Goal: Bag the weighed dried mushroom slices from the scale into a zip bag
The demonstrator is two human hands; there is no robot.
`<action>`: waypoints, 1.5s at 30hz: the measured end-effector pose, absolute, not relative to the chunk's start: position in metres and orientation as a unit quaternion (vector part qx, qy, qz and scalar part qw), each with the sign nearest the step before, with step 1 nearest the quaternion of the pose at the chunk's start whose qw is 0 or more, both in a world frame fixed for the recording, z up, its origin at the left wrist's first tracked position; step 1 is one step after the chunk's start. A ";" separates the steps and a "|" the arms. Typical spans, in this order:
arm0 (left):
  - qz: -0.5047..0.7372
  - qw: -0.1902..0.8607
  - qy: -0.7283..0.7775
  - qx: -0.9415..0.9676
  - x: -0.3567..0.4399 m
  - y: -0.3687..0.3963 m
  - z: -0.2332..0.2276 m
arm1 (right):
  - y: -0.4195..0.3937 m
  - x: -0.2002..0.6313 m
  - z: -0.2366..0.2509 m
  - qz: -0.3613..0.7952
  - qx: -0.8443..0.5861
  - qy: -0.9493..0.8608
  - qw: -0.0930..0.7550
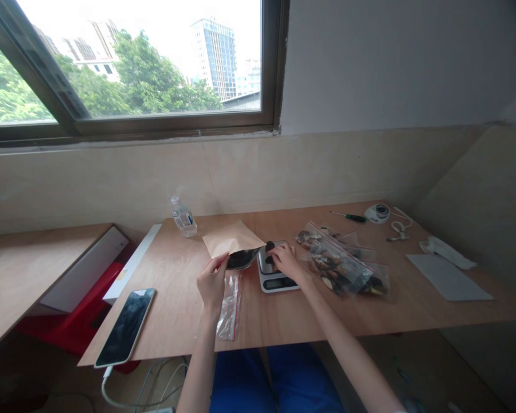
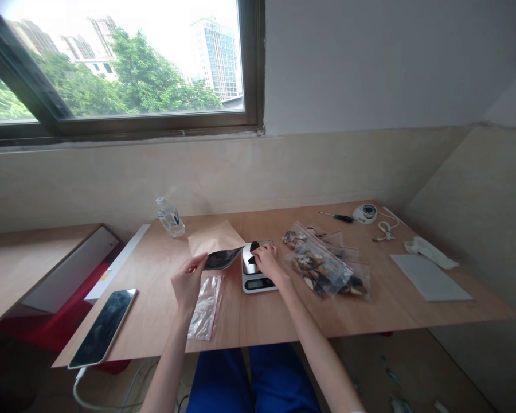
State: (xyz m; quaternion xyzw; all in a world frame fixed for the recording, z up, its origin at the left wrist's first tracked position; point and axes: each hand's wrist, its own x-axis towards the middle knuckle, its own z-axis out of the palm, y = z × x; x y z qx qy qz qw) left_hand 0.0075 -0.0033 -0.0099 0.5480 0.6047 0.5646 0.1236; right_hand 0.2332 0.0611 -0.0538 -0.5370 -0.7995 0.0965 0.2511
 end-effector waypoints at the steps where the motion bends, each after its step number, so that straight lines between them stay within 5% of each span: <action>1: 0.566 0.123 0.605 0.546 0.008 -0.004 -0.009 | 0.060 0.233 -0.053 0.104 -0.531 -0.805 0.246; 23: 0.561 0.118 0.607 0.550 0.004 -0.005 -0.009 | 0.083 0.238 -0.061 0.103 -0.516 -0.804 0.277; 30: 0.565 0.120 0.604 0.548 0.002 -0.006 -0.007 | 0.070 0.255 -0.060 0.125 -0.518 -0.770 0.351; 45: 0.555 0.112 0.612 0.552 0.001 -0.007 -0.008 | 0.057 0.260 -0.066 0.074 -0.524 -0.782 0.328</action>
